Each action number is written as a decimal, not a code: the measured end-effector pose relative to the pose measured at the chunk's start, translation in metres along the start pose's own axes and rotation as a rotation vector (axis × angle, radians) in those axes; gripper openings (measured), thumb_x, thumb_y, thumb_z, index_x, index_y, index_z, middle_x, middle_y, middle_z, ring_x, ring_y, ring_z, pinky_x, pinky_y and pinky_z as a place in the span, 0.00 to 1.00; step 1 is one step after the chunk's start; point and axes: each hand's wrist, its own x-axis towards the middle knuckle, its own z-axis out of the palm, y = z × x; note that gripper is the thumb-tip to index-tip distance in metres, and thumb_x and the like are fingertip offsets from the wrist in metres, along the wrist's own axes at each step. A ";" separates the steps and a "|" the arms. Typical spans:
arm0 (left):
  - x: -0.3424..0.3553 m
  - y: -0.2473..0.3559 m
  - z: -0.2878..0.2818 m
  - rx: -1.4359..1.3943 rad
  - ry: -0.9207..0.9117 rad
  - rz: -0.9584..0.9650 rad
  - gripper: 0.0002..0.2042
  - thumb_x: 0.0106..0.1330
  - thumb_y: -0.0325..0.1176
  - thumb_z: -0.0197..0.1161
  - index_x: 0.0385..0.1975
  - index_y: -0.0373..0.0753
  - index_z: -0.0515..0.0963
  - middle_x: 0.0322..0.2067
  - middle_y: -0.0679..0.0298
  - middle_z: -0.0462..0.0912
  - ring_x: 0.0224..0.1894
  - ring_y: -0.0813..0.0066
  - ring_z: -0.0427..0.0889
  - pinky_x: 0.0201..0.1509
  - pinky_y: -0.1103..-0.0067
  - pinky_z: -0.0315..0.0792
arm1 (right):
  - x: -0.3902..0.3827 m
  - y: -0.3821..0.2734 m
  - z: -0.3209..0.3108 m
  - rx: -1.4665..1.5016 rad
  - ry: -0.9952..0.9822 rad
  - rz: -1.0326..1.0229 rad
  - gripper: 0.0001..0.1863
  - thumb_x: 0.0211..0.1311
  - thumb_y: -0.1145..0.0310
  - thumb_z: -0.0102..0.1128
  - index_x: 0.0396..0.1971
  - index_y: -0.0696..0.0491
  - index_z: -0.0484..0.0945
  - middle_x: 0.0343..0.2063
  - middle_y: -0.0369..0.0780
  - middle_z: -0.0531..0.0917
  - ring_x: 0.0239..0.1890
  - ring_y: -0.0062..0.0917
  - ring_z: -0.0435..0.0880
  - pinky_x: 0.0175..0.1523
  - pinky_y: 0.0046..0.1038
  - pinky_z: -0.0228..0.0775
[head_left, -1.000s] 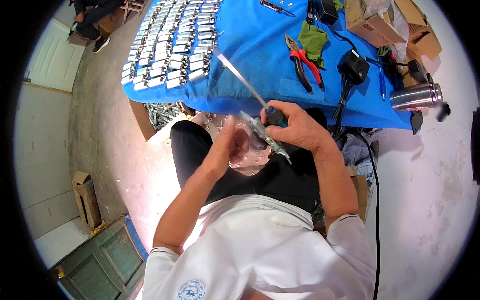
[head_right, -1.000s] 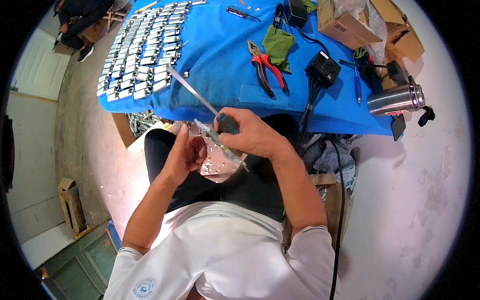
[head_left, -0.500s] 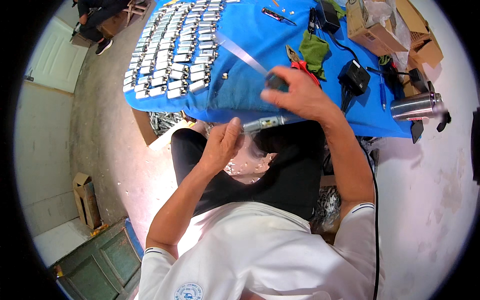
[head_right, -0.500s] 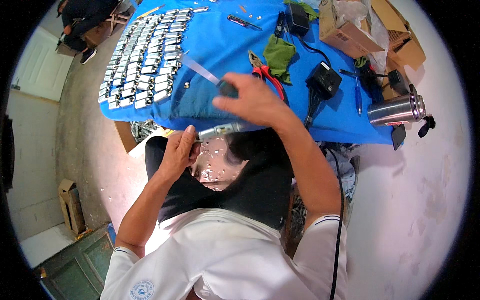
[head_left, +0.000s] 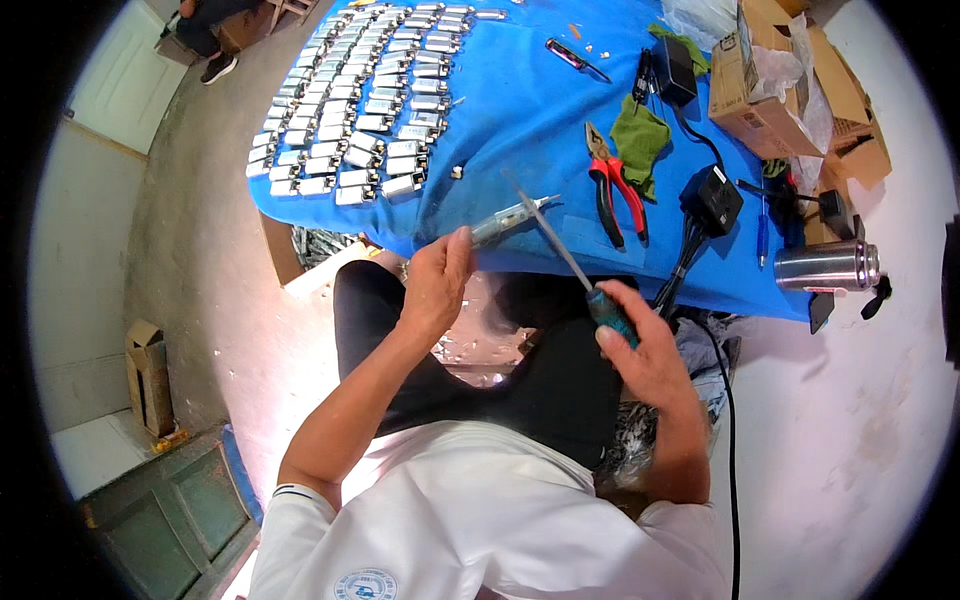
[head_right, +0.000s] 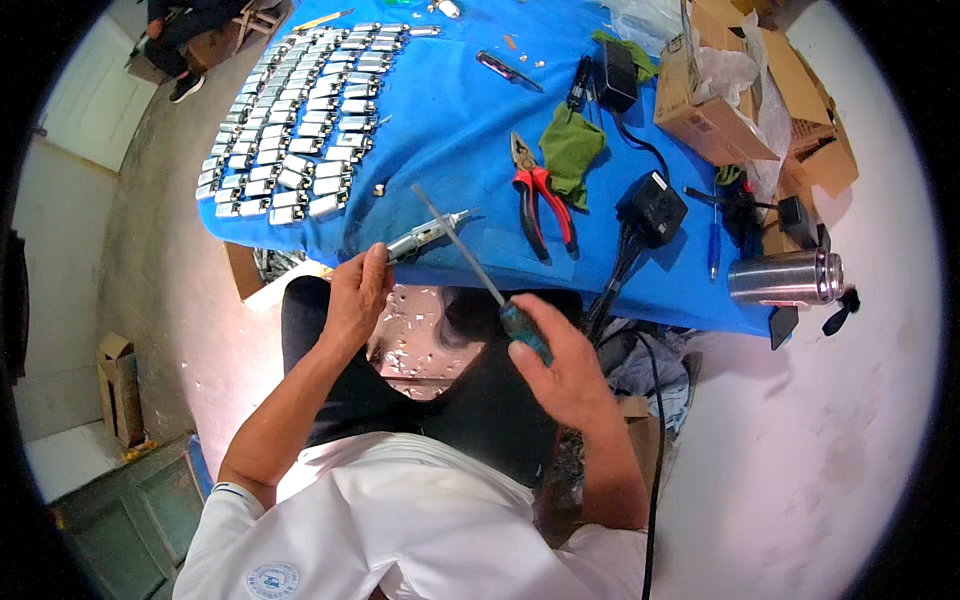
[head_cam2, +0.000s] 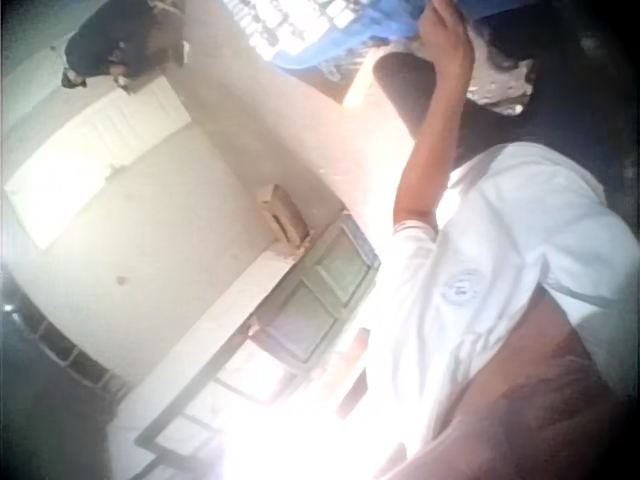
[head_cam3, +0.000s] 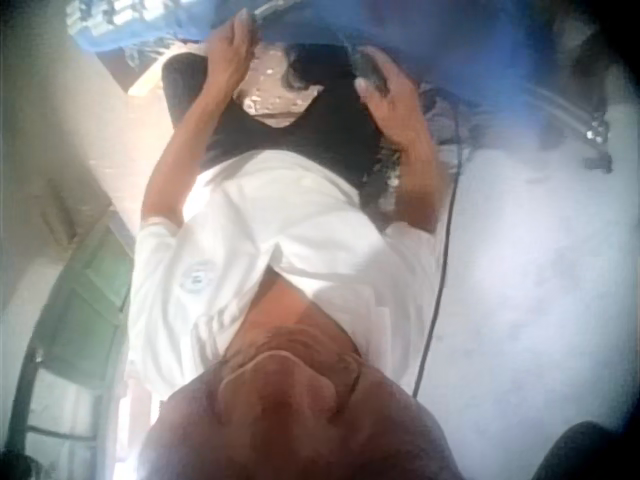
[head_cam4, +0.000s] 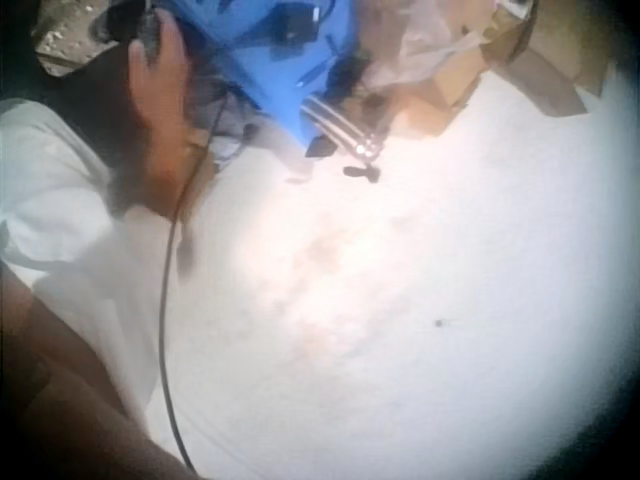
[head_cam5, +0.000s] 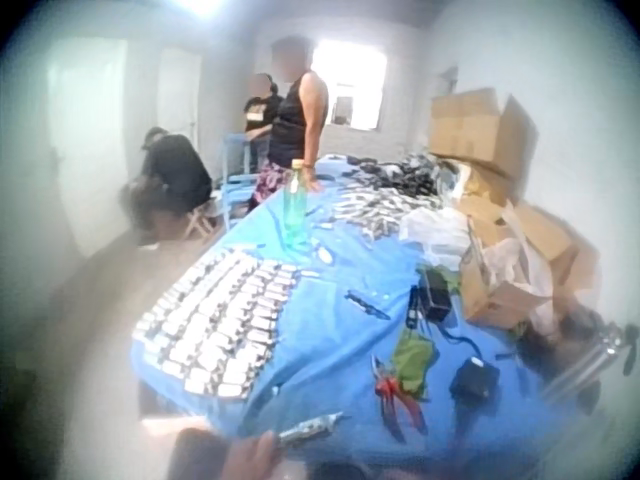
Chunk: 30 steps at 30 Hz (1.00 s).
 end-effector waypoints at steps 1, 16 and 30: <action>-0.002 0.000 0.001 0.063 0.024 0.020 0.26 0.72 0.51 0.47 0.21 0.32 0.72 0.14 0.65 0.67 0.19 0.77 0.68 0.25 0.75 0.63 | -0.007 0.000 0.000 0.002 -0.028 0.019 0.24 0.60 0.66 0.55 0.57 0.56 0.68 0.40 0.47 0.79 0.41 0.40 0.80 0.49 0.32 0.69; -0.004 0.018 -0.008 -0.372 -0.356 -0.303 0.21 0.71 0.52 0.51 0.22 0.43 0.65 0.17 0.76 0.58 0.17 0.89 0.52 0.19 0.86 0.46 | -0.048 -0.003 -0.004 -0.073 0.040 0.137 0.21 0.60 0.70 0.58 0.54 0.56 0.73 0.37 0.46 0.80 0.36 0.30 0.79 0.43 0.27 0.71; -0.004 0.006 -0.004 -0.611 -0.341 -0.358 0.21 0.68 0.52 0.55 0.21 0.43 0.65 0.16 0.74 0.57 0.16 0.87 0.51 0.18 0.85 0.44 | -0.058 0.000 0.002 -0.129 0.117 0.040 0.21 0.58 0.70 0.60 0.52 0.58 0.75 0.39 0.47 0.83 0.39 0.30 0.82 0.46 0.27 0.72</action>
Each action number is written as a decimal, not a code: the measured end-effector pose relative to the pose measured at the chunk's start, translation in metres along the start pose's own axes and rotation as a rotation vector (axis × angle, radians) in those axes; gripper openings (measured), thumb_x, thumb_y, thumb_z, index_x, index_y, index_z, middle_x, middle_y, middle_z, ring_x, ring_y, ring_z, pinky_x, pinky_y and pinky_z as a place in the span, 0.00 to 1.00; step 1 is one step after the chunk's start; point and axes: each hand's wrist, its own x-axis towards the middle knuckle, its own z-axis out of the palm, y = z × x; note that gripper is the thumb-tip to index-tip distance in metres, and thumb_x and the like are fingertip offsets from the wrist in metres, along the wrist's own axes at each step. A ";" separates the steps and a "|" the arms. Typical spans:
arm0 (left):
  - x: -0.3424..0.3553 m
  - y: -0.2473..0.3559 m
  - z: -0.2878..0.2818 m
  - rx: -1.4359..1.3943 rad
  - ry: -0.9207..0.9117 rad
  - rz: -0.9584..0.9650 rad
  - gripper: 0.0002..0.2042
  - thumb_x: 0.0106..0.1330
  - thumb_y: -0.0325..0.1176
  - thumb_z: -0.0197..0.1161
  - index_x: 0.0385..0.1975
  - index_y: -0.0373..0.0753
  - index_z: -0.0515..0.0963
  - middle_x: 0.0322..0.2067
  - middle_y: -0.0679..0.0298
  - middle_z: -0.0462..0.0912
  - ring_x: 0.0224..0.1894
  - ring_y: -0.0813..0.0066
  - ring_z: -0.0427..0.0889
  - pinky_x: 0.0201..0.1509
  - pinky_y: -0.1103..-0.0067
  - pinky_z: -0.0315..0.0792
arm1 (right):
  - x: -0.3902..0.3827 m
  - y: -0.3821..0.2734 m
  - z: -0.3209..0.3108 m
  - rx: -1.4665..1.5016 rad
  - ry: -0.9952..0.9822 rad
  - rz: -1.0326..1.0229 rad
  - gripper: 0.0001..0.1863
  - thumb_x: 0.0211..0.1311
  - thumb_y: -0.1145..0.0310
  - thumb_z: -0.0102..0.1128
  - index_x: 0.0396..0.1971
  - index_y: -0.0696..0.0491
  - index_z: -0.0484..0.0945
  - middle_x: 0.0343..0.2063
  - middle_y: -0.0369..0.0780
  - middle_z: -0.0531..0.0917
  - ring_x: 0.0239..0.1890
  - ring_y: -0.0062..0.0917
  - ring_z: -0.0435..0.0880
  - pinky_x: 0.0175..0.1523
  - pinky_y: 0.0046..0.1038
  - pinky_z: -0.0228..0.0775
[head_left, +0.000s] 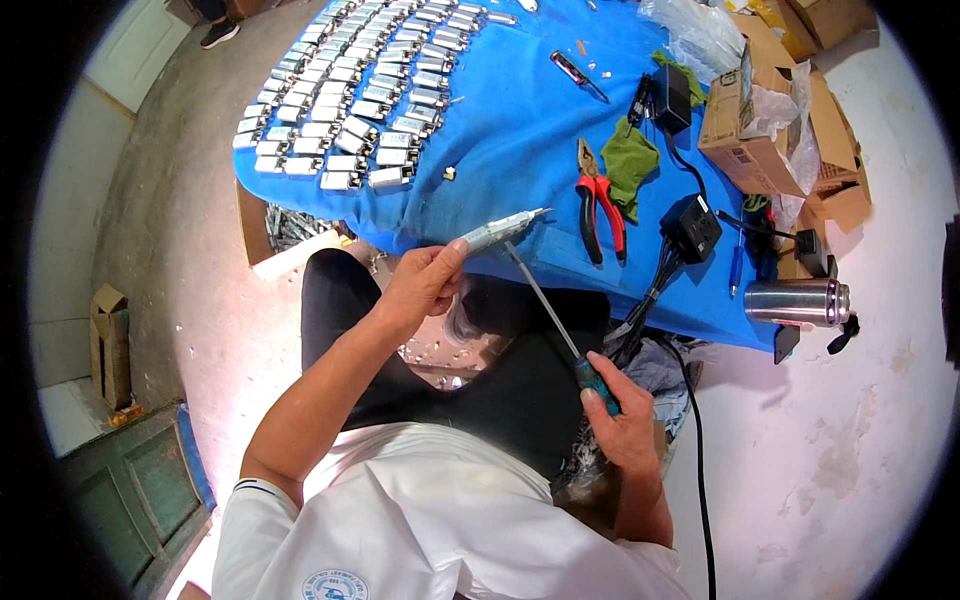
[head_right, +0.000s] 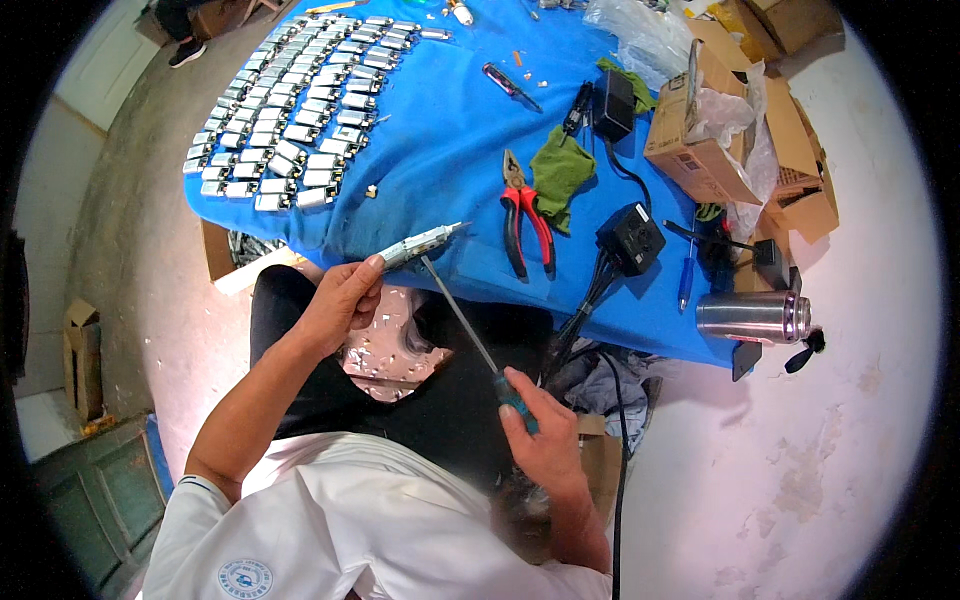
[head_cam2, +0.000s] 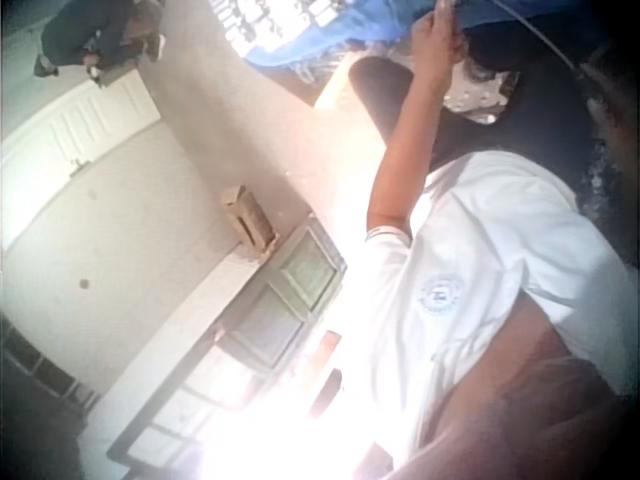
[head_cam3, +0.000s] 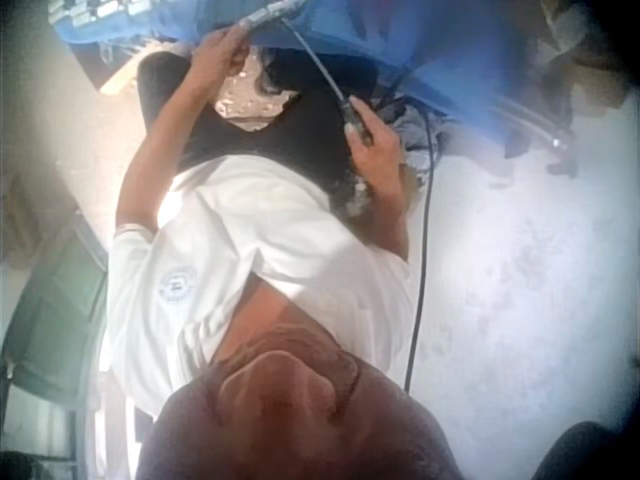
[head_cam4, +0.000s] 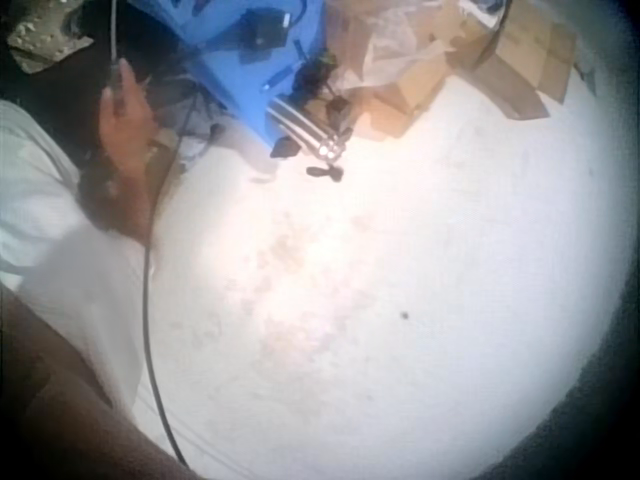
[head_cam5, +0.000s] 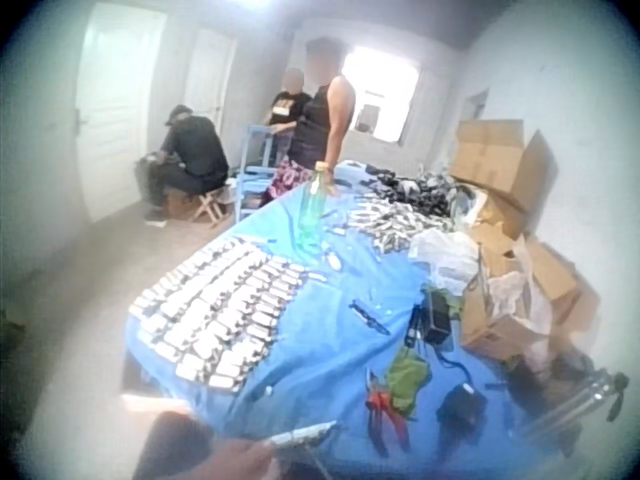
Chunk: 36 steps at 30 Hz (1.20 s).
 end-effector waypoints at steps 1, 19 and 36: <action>0.000 -0.001 0.000 -0.026 0.010 0.003 0.21 0.68 0.52 0.56 0.21 0.42 0.65 0.16 0.74 0.58 0.15 0.87 0.51 0.17 0.85 0.44 | -0.001 0.002 0.000 0.003 -0.003 -0.008 0.21 0.58 0.72 0.60 0.53 0.57 0.75 0.38 0.48 0.82 0.38 0.32 0.83 0.46 0.28 0.73; -0.004 0.004 0.010 0.028 0.068 -0.002 0.21 0.68 0.54 0.55 0.20 0.46 0.63 0.16 0.75 0.57 0.16 0.87 0.51 0.17 0.86 0.45 | -0.003 -0.001 0.002 0.032 0.002 0.005 0.21 0.58 0.74 0.59 0.53 0.57 0.75 0.35 0.45 0.82 0.35 0.29 0.82 0.42 0.26 0.73; -0.006 0.001 0.014 0.029 0.103 0.010 0.21 0.67 0.54 0.56 0.21 0.45 0.65 0.17 0.76 0.58 0.16 0.88 0.52 0.17 0.87 0.46 | -0.002 -0.008 0.005 0.032 -0.007 0.014 0.21 0.58 0.70 0.62 0.52 0.59 0.76 0.37 0.44 0.83 0.33 0.22 0.79 0.41 0.23 0.71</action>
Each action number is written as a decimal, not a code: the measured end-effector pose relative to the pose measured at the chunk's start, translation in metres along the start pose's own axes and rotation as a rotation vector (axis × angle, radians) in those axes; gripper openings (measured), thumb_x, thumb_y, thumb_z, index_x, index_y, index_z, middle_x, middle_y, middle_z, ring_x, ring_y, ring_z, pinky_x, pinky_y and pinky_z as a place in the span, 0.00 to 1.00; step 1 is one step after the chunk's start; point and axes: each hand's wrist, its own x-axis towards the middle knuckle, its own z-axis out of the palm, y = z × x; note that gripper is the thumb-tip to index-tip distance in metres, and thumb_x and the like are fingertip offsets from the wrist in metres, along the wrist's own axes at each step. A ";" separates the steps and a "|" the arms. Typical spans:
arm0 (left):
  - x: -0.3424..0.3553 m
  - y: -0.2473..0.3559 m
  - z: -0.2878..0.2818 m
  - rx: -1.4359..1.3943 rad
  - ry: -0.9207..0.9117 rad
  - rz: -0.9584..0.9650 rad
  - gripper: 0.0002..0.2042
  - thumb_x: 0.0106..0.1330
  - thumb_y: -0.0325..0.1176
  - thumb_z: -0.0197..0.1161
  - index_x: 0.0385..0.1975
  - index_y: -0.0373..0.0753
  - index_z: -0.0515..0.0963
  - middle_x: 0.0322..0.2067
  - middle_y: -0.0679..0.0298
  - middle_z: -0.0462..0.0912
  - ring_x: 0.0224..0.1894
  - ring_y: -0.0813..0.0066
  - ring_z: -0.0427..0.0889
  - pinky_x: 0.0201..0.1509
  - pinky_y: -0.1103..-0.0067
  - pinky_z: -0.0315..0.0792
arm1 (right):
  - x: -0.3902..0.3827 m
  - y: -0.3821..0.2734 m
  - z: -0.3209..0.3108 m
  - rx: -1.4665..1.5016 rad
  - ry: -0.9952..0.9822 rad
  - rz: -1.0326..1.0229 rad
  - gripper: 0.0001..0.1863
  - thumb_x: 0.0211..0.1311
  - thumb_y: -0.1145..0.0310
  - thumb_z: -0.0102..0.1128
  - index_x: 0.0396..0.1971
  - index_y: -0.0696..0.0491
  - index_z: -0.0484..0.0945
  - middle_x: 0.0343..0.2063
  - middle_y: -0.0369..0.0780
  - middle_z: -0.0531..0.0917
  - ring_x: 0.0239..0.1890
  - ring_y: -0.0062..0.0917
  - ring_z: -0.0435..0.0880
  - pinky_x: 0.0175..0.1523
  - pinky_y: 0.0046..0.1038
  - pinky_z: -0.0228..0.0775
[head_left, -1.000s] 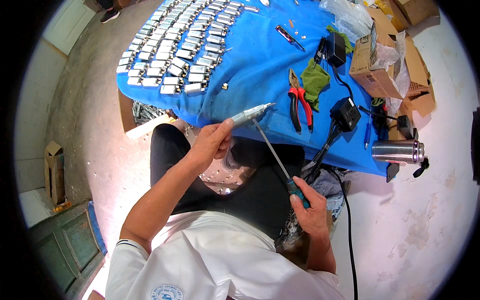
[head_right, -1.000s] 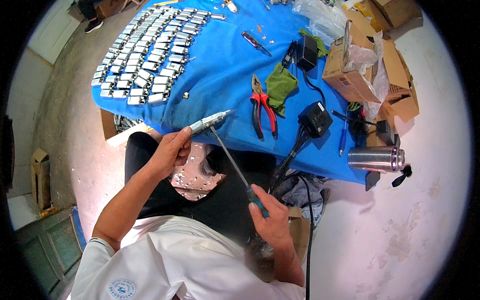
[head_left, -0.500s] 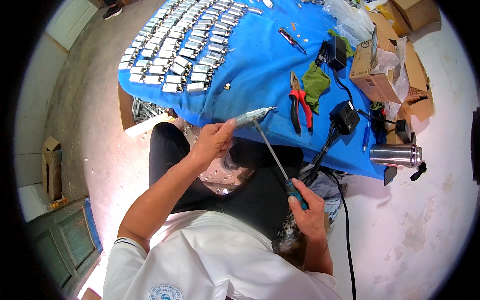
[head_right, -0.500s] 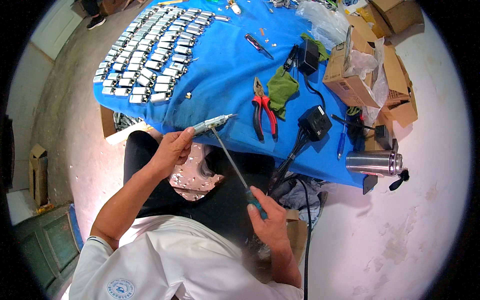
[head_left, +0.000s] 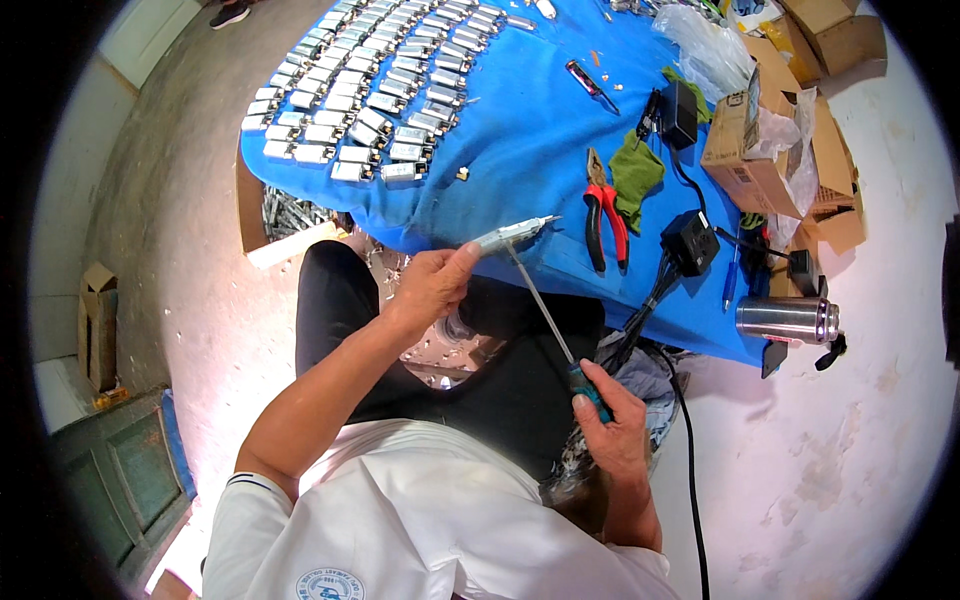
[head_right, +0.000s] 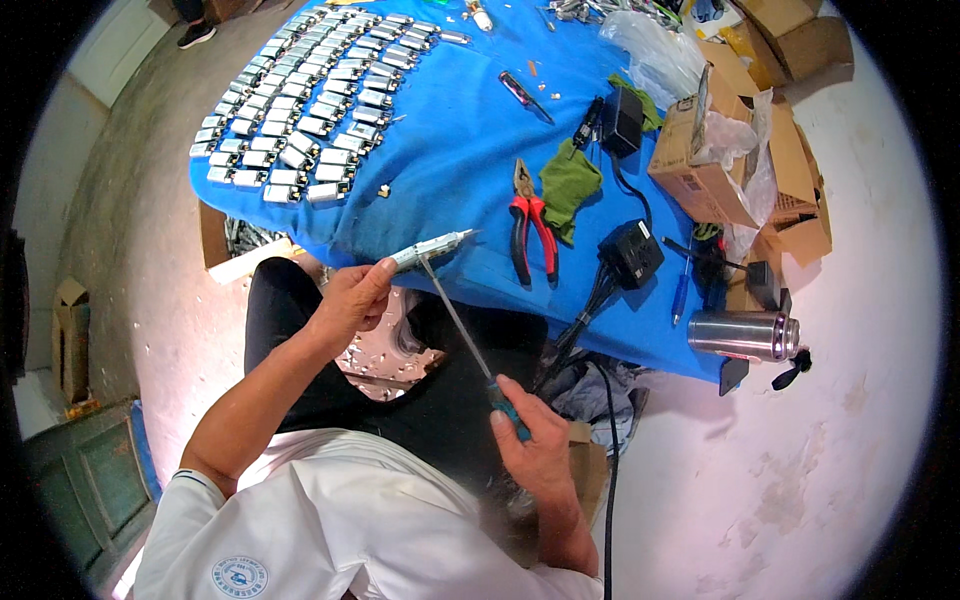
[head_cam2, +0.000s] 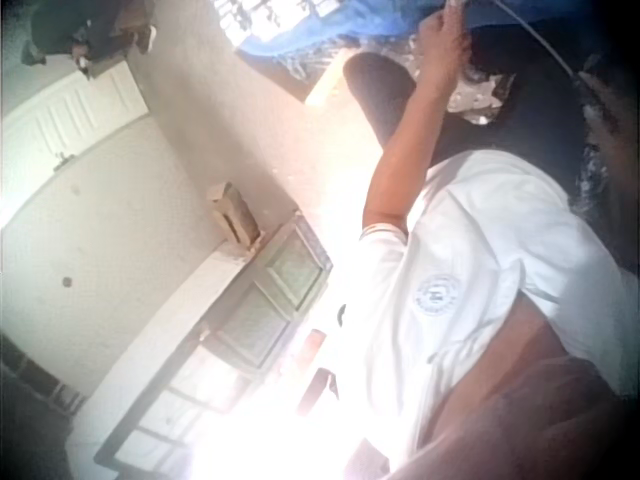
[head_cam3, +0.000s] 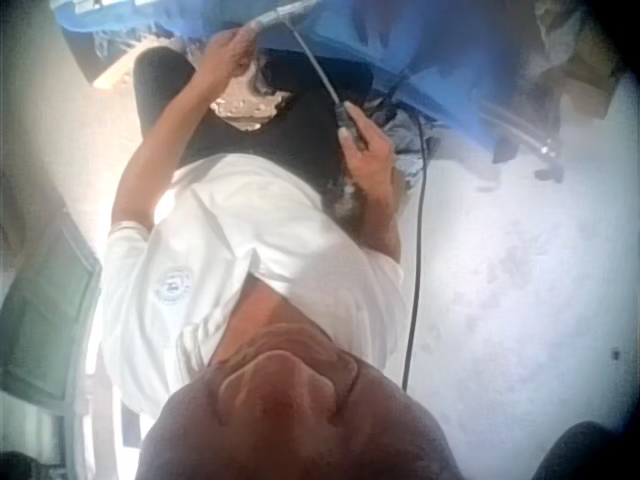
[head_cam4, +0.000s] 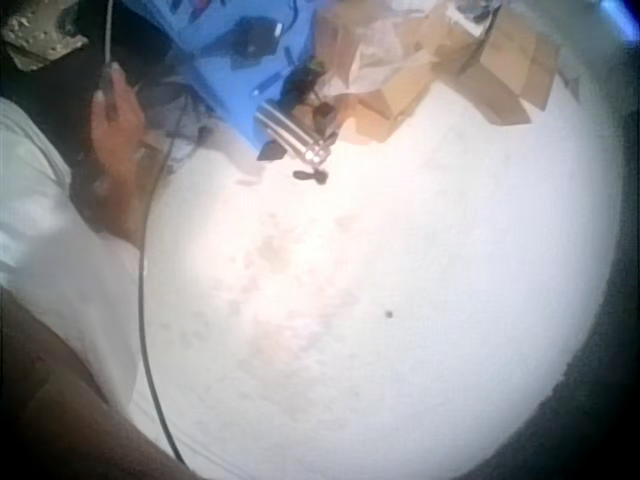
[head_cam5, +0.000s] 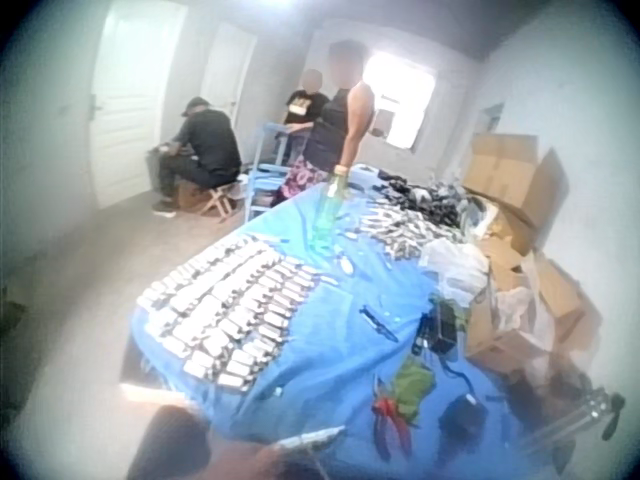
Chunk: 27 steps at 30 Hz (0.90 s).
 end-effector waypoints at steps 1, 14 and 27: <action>-0.001 0.001 0.001 -0.009 0.007 -0.006 0.21 0.67 0.54 0.56 0.21 0.45 0.65 0.16 0.76 0.57 0.16 0.88 0.51 0.17 0.87 0.45 | 0.000 0.002 0.001 -0.006 0.003 -0.018 0.21 0.58 0.70 0.62 0.52 0.59 0.76 0.36 0.44 0.83 0.33 0.22 0.79 0.41 0.23 0.71; 0.004 -0.007 -0.002 -0.059 -0.024 -0.010 0.21 0.66 0.53 0.57 0.20 0.47 0.63 0.16 0.78 0.55 0.16 0.89 0.51 0.17 0.86 0.43 | 0.002 -0.001 -0.001 -0.054 -0.029 -0.063 0.20 0.57 0.76 0.59 0.52 0.58 0.76 0.37 0.47 0.82 0.37 0.32 0.83 0.43 0.27 0.73; 0.005 -0.013 -0.002 -0.228 -0.047 -0.108 0.24 0.69 0.57 0.48 0.19 0.45 0.62 0.15 0.74 0.58 0.16 0.86 0.54 0.17 0.86 0.47 | 0.004 -0.007 0.000 -0.094 -0.018 -0.068 0.21 0.57 0.77 0.59 0.52 0.57 0.76 0.39 0.48 0.82 0.38 0.32 0.83 0.44 0.27 0.73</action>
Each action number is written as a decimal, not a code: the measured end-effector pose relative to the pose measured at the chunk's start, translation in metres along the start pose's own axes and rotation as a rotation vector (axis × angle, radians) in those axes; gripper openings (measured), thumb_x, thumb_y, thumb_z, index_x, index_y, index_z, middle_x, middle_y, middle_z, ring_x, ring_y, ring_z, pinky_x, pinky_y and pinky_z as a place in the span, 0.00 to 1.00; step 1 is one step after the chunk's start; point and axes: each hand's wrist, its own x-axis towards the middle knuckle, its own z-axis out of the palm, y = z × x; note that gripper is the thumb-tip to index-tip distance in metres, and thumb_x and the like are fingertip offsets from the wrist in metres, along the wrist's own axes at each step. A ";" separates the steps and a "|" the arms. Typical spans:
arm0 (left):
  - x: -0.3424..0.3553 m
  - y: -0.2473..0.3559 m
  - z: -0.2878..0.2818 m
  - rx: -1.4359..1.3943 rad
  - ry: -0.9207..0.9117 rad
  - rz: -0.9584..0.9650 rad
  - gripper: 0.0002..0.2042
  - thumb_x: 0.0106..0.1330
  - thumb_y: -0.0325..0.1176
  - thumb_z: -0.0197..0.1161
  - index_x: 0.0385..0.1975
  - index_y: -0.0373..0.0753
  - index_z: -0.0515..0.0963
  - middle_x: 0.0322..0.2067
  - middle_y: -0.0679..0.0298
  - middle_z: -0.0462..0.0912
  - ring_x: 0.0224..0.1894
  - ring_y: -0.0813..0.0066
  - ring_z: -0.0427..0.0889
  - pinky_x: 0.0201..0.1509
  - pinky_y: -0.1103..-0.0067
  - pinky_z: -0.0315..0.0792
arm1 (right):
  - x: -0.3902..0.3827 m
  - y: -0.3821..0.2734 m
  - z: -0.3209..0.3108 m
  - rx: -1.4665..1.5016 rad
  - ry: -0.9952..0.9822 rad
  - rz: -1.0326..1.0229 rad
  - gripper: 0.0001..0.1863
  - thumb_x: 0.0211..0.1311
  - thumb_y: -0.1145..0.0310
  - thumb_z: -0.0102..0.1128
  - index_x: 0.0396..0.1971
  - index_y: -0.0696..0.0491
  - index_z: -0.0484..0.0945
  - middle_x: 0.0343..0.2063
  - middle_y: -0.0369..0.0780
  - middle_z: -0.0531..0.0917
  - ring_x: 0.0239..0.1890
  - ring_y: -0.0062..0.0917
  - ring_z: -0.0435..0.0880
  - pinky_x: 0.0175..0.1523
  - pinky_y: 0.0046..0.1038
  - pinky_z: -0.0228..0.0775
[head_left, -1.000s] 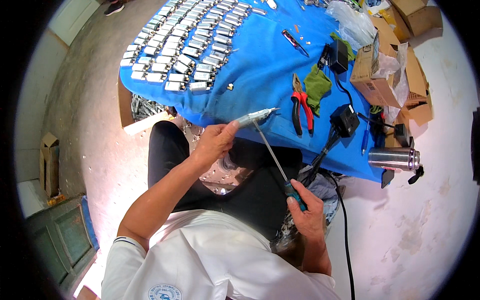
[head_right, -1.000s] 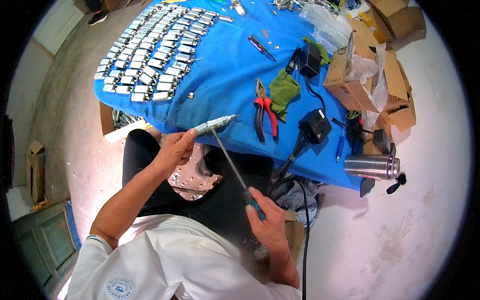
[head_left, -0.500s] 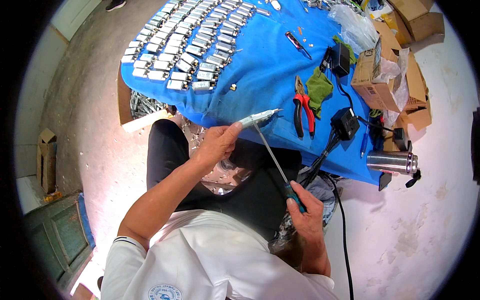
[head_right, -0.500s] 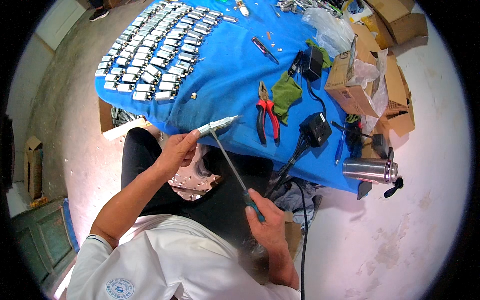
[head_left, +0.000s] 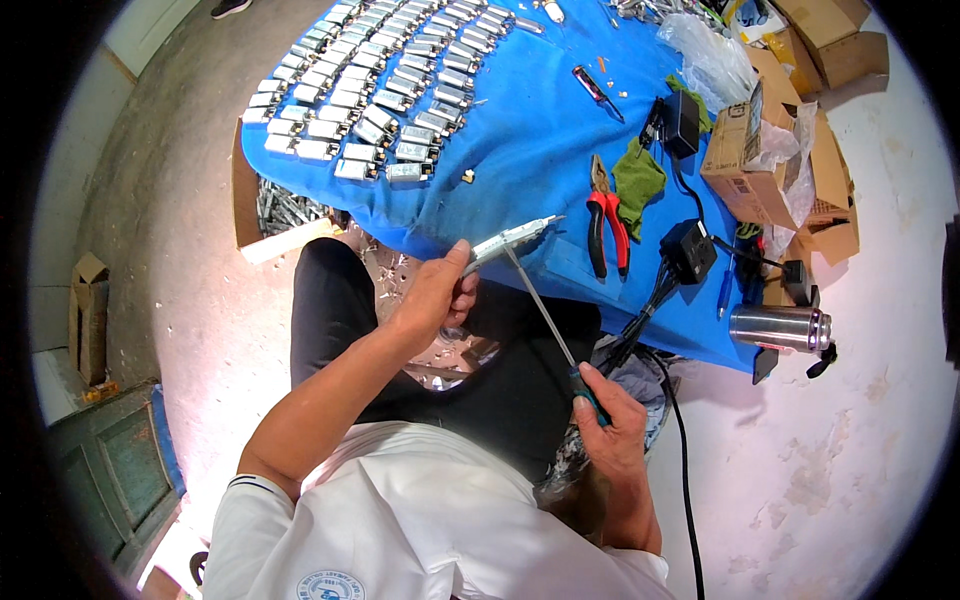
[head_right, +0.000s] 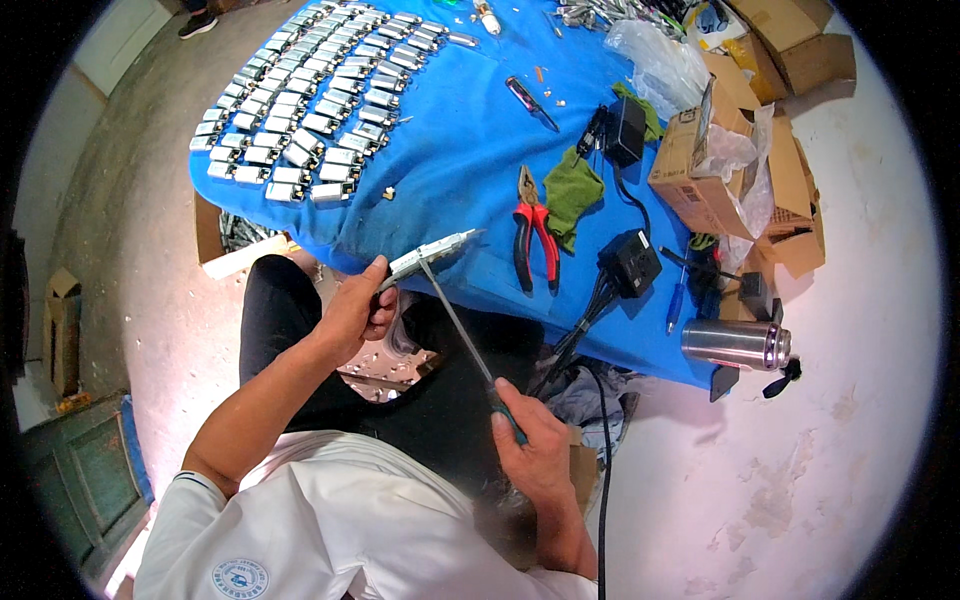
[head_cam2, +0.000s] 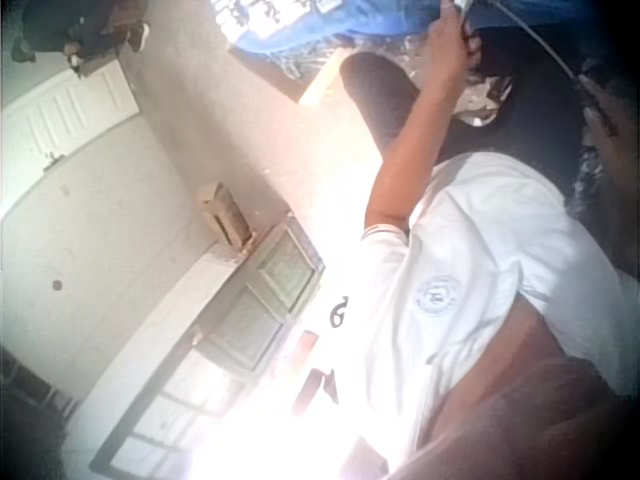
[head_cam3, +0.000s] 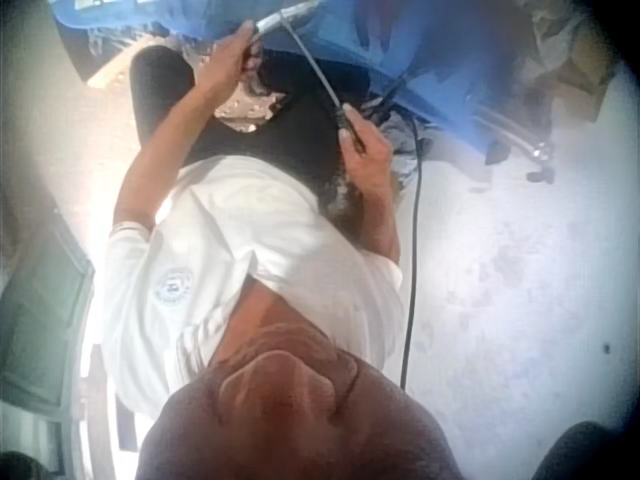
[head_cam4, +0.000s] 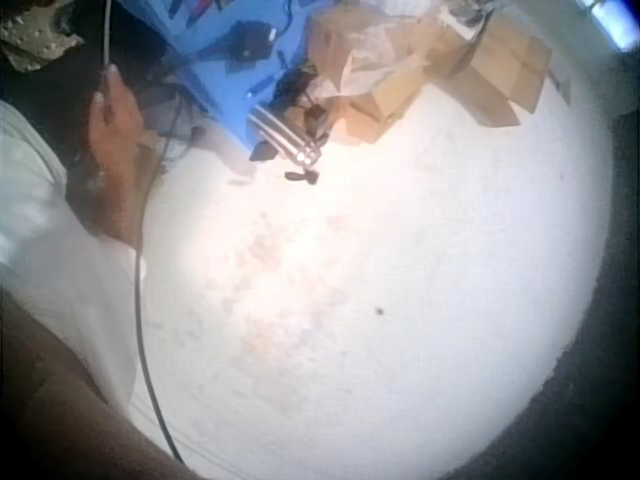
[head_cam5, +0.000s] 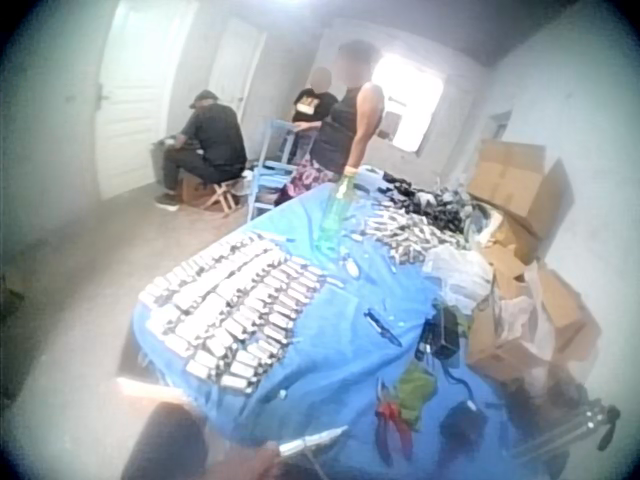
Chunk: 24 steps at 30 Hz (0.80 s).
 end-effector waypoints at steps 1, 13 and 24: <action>0.000 -0.001 0.001 -0.022 0.013 -0.005 0.24 0.69 0.58 0.46 0.18 0.46 0.61 0.15 0.74 0.58 0.15 0.86 0.52 0.17 0.87 0.46 | 0.000 -0.001 0.000 -0.004 0.003 -0.005 0.21 0.57 0.78 0.59 0.52 0.57 0.76 0.39 0.48 0.82 0.38 0.32 0.83 0.43 0.27 0.73; -0.007 0.006 -0.002 -0.240 -0.084 -0.129 0.23 0.68 0.56 0.51 0.19 0.44 0.61 0.15 0.72 0.59 0.14 0.84 0.53 0.16 0.85 0.47 | 0.003 -0.003 0.002 -0.029 0.008 0.003 0.21 0.56 0.78 0.60 0.51 0.58 0.76 0.38 0.49 0.82 0.38 0.33 0.83 0.44 0.27 0.74; -0.006 0.001 -0.001 -0.117 -0.127 -0.038 0.22 0.66 0.54 0.56 0.19 0.47 0.60 0.15 0.76 0.56 0.15 0.87 0.50 0.16 0.88 0.46 | 0.001 0.003 0.006 -0.049 0.058 -0.057 0.20 0.53 0.79 0.62 0.49 0.61 0.77 0.32 0.44 0.82 0.31 0.27 0.81 0.39 0.24 0.72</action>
